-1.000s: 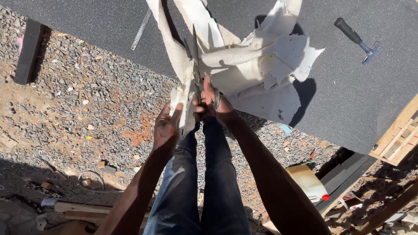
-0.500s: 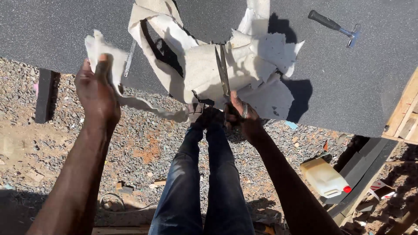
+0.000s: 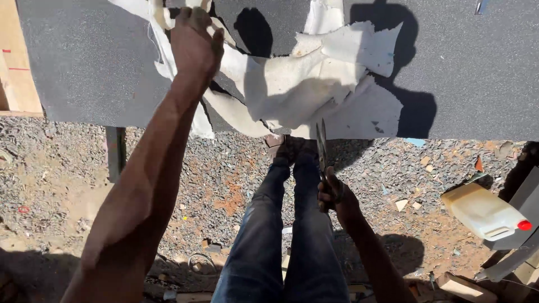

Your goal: Cutting long strips of white fabric using large scissors on a workbench

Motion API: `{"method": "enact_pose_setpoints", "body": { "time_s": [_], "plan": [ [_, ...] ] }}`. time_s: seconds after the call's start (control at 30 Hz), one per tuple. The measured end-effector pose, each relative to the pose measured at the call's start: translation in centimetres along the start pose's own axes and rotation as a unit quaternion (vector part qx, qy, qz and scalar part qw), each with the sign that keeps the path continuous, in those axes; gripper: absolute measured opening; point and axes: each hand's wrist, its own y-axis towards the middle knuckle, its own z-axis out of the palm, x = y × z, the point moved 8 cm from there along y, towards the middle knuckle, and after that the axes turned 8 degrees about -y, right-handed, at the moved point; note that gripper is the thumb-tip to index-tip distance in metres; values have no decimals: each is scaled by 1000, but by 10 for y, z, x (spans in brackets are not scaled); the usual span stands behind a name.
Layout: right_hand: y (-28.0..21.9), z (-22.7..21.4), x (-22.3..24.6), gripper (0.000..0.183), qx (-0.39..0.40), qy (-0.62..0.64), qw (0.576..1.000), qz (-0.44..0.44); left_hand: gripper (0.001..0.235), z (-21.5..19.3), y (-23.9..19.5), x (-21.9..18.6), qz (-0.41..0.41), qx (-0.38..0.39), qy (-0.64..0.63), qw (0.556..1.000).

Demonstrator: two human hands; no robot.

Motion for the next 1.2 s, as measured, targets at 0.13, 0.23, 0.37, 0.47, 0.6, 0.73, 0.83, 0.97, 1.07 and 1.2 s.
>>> {"method": "enact_pose_setpoints", "body": {
  "time_s": [0.13,0.23,0.37,0.47,0.6,0.73,0.83,0.97,1.07,1.2],
  "plan": [
    [-10,5,-24,65,-14,88,996,18,36,240,-219,0,-315,380,-131,860],
    [-17,-4,-50,65,-29,131,990,46,68,259,-294,-71,-466,320,-287,774],
    [-46,-16,-52,64,-70,169,981,62,58,218,-284,-103,-606,33,-421,674],
    [-55,-28,-56,62,-81,116,989,35,37,236,-256,-99,-572,-8,-605,553],
    [-49,-32,-59,59,-60,129,990,-10,45,158,-185,-99,-503,73,-552,661],
    [-56,-28,-53,52,-92,167,981,-18,24,111,-176,-133,-424,204,-537,700],
    [-65,-20,-44,42,-119,206,971,-36,20,61,-190,-172,-444,195,-608,629],
    [-48,-26,-57,25,-161,157,973,-45,24,-27,-201,-237,-513,210,-662,504],
    [-55,-22,-9,37,-203,-9,960,-191,17,-39,-226,-255,-539,153,-687,462],
    [-150,-23,68,50,-323,-58,944,-28,20,-40,-248,-278,-543,145,-738,374]
  ]
}}
